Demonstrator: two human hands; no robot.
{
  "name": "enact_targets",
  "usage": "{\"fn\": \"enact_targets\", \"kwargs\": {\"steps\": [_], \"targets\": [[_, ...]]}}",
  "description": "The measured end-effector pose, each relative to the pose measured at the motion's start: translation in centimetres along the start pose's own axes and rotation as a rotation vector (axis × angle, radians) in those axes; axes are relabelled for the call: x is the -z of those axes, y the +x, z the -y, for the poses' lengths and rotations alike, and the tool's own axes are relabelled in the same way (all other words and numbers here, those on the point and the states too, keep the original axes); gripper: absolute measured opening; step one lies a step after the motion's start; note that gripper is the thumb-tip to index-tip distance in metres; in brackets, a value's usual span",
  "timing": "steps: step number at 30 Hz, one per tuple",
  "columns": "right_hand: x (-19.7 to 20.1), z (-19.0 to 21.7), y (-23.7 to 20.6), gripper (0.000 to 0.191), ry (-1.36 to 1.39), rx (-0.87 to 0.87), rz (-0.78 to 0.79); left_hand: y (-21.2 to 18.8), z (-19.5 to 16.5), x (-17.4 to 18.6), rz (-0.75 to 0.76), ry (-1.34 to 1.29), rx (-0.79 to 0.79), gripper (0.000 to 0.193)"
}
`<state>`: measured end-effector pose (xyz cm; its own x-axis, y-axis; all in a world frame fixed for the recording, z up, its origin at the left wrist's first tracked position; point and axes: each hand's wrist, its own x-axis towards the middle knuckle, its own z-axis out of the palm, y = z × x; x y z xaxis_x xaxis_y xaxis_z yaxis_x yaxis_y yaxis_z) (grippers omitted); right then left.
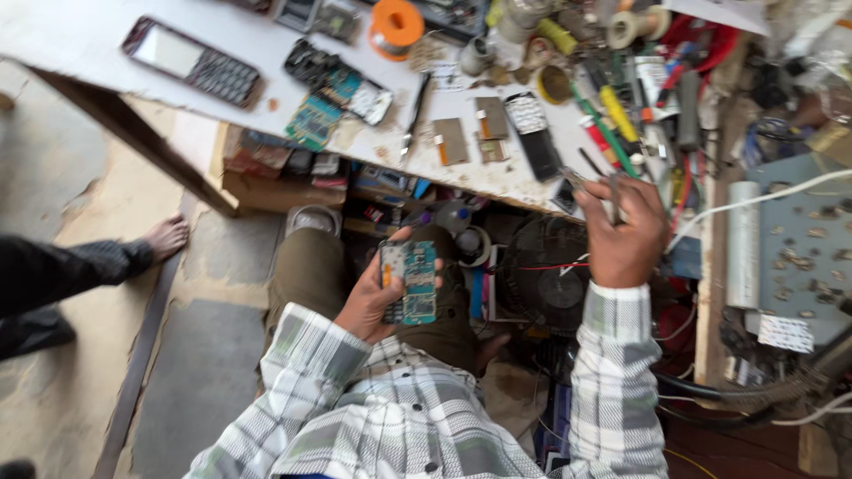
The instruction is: The person disassembles a feature phone by removing the back cover and battery, then uses a small tool to pry open the casing and separate the circuit board. They inspect the internal components and reassemble the phone by placing the battery and back cover back on.
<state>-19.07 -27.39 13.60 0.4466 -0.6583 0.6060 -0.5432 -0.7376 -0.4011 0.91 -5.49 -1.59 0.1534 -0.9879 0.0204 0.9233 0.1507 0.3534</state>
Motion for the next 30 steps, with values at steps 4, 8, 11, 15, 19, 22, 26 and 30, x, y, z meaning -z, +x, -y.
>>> {"fn": "enact_targets", "kwargs": {"steps": [4,8,11,15,19,22,26,30], "targets": [[-1.7,-0.1,2.1,0.016,-0.031,-0.049,-0.006,0.1,0.1,-0.1,-0.026,0.018,0.023,0.087],[-3.5,-0.5,4.5,0.013,-0.063,-0.057,-0.009,0.0,0.1,-0.3,-0.062,0.018,0.057,0.087],[-4.1,-0.6,5.8,0.011,-0.042,-0.102,0.051,0.0,0.0,-0.3,-0.054,0.025,0.047,0.086],[-2.6,-1.5,5.3,0.019,-0.057,-0.088,0.039,-0.1,-0.2,-0.2,-0.059,0.013,0.030,0.085],[0.5,-2.3,3.6,0.027,-0.040,-0.343,0.139,0.0,0.0,0.0,-0.058,-0.039,0.021,0.083],[2.0,-2.8,1.8,0.021,-0.043,-0.251,0.203,0.3,0.4,0.1,-0.112,-0.036,0.047,0.081],[2.3,-3.4,0.5,0.023,-0.203,-0.096,0.232,0.3,0.9,0.2,-0.106,-0.112,0.040,0.078],[2.0,-3.0,1.0,0.024,-0.277,-0.012,0.164,0.4,1.1,0.2,-0.070,-0.155,0.025,0.082]]}}
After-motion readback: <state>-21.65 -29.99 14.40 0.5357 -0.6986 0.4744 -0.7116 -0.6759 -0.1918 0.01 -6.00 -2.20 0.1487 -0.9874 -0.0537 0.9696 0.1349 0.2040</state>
